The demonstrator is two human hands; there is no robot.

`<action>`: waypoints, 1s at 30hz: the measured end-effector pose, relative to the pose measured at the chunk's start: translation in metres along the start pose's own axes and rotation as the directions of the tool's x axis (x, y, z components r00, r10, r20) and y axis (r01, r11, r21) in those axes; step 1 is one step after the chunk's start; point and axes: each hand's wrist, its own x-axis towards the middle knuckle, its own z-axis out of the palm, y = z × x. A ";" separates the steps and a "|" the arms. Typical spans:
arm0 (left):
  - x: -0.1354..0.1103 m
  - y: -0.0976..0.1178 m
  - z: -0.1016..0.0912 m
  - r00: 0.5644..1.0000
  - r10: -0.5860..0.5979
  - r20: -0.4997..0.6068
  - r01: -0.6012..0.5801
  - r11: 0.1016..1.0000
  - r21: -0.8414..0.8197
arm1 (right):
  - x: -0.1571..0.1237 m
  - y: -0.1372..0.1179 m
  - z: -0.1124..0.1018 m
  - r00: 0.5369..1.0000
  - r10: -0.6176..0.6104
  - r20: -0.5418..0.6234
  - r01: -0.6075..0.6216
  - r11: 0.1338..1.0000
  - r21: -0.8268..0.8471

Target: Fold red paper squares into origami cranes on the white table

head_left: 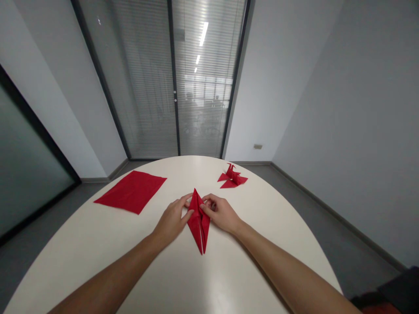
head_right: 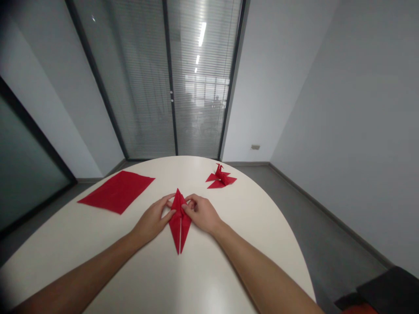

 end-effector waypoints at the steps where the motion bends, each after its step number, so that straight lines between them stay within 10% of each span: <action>1: 0.000 0.001 0.000 1.000 0.005 0.005 -0.005 1.000 -0.008 | 0.000 0.001 0.000 1.000 0.003 0.004 -0.003 0.999 0.036; 10: -0.002 0.011 -0.001 0.995 0.056 -0.084 -0.052 0.997 0.058 | 0.002 0.009 0.001 0.994 0.064 -0.087 -0.055 0.993 0.102; 30: -0.011 0.015 -0.001 0.969 0.202 0.142 -0.230 0.946 0.229 | 0.004 0.024 -0.001 0.986 0.148 -0.082 -0.137 0.982 0.134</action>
